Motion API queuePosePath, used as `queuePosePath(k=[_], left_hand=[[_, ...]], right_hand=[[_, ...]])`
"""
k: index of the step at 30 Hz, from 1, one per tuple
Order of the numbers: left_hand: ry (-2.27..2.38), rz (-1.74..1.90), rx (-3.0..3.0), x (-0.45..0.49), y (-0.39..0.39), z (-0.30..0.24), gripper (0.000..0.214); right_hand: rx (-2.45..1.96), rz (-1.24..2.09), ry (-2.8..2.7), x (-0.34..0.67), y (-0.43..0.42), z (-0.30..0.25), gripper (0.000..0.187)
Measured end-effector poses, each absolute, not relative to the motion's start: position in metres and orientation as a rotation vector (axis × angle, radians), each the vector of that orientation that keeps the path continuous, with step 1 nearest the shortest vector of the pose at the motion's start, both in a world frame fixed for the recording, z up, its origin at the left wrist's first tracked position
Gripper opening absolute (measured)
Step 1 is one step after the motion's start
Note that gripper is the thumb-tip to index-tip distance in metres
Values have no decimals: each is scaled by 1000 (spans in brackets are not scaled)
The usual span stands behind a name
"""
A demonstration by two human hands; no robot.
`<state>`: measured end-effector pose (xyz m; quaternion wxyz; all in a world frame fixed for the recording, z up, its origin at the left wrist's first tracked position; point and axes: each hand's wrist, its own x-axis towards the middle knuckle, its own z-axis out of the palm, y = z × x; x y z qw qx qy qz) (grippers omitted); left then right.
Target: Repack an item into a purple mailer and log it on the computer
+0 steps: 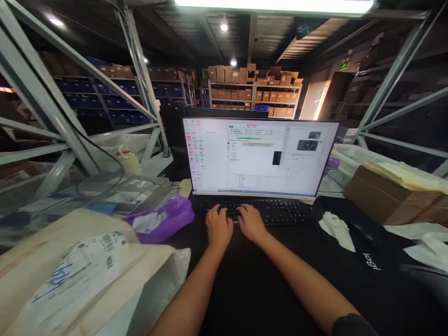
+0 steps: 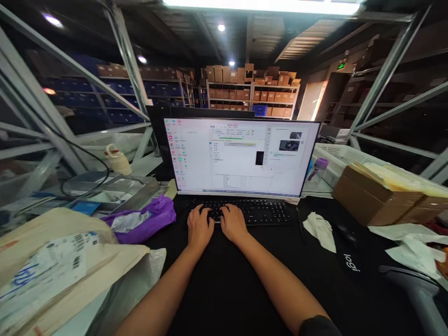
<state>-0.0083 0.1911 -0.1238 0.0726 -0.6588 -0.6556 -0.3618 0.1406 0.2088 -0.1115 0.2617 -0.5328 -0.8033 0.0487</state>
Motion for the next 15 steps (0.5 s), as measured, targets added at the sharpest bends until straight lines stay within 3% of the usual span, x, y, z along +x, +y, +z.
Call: queuePosePath(k=[9,15], left_hand=[[-1866,-968,-1973,-11,200,-132,24],[-1886,-962,-1983,-11,197,-130,30]], right_hand=[[-1487,118,-2108,144,205,-108,32],[-1427,81,-2103,150,201,-105,48]])
